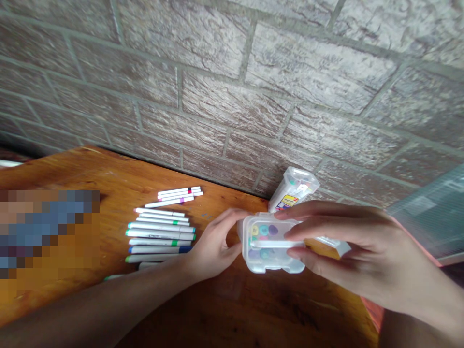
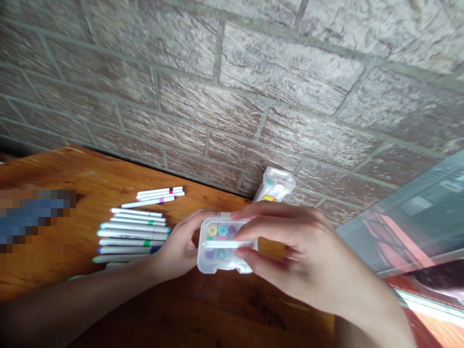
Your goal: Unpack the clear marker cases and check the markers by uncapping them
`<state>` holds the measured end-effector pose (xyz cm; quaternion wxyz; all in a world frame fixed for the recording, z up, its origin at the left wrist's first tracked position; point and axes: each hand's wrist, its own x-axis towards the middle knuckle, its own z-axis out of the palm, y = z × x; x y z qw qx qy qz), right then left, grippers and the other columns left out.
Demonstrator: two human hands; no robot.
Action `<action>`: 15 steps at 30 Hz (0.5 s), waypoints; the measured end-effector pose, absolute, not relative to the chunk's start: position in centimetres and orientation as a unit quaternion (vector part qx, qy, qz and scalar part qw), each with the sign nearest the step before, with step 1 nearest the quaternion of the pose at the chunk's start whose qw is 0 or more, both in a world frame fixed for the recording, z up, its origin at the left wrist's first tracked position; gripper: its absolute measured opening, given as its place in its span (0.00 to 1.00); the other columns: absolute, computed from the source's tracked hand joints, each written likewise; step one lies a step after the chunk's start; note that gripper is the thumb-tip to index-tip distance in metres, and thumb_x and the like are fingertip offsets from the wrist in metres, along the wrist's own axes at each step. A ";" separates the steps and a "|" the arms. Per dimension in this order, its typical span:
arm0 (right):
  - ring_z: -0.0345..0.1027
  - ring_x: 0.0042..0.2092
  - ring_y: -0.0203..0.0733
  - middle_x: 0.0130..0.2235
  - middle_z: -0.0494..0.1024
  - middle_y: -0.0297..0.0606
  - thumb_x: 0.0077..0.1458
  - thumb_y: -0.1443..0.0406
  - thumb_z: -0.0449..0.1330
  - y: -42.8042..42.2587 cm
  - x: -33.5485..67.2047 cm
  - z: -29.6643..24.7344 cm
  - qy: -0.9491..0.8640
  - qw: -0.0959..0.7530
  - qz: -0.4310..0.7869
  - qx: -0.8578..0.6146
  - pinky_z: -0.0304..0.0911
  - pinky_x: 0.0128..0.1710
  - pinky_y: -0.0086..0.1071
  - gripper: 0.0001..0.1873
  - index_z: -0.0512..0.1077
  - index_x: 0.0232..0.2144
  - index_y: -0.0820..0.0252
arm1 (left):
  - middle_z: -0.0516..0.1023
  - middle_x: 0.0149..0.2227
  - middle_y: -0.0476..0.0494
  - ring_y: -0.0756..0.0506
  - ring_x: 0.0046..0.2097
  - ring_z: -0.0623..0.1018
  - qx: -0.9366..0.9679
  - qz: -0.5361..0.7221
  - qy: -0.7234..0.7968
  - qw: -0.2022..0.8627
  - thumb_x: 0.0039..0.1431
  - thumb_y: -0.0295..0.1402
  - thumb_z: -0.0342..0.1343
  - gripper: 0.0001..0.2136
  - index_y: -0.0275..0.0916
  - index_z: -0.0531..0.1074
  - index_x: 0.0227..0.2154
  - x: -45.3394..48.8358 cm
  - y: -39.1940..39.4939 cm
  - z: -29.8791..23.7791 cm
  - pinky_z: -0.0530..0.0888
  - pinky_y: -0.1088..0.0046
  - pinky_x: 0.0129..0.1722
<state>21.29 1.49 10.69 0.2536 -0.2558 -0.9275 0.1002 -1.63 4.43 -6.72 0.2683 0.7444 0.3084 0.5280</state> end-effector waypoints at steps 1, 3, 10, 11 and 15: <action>0.84 0.50 0.45 0.49 0.88 0.38 0.58 0.73 0.69 1.5 21.3 10.7 -0.927 0.255 0.102 -0.256 0.77 0.50 0.31 0.14 0.82 0.45 0.52 | 0.80 0.52 0.40 0.39 0.52 0.81 0.745 0.528 0.309 0.267 0.55 0.21 0.66 0.25 0.42 0.72 0.55 -1.6 4.4 -6.7 0.78 0.63 0.53; 0.84 0.50 0.45 0.49 0.88 0.39 0.58 0.73 0.68 1.5 21.2 10.8 -0.926 0.253 0.102 -0.261 0.77 0.50 0.32 0.14 0.83 0.45 0.53 | 0.81 0.51 0.40 0.39 0.52 0.81 0.743 0.530 0.311 0.266 0.55 0.21 0.67 0.25 0.42 0.72 0.55 -1.6 4.4 -6.6 0.78 0.63 0.53; 0.85 0.48 0.42 0.49 0.88 0.37 0.59 0.73 0.68 1.7 21.2 10.5 -0.915 0.274 0.112 -0.274 0.78 0.48 0.29 0.14 0.85 0.45 0.53 | 0.82 0.51 0.40 0.38 0.51 0.82 0.738 0.532 0.316 0.271 0.55 0.24 0.68 0.23 0.41 0.73 0.53 -1.6 4.4 -6.4 0.79 0.62 0.52; 0.85 0.47 0.42 0.48 0.89 0.37 0.59 0.73 0.68 1.7 21.2 10.4 -0.913 0.279 0.115 -0.275 0.78 0.48 0.29 0.13 0.85 0.44 0.53 | 0.81 0.51 0.39 0.38 0.51 0.82 0.738 0.532 0.315 0.271 0.55 0.24 0.68 0.23 0.41 0.73 0.54 -1.6 4.4 -6.4 0.79 0.62 0.52; 0.85 0.46 0.42 0.47 0.89 0.37 0.59 0.73 0.69 1.8 21.2 10.3 -0.908 0.301 0.118 -0.268 0.78 0.48 0.29 0.12 0.85 0.43 0.54 | 0.81 0.51 0.40 0.38 0.52 0.82 0.739 0.530 0.315 0.273 0.55 0.23 0.67 0.24 0.42 0.73 0.54 -1.6 4.4 -6.5 0.78 0.63 0.53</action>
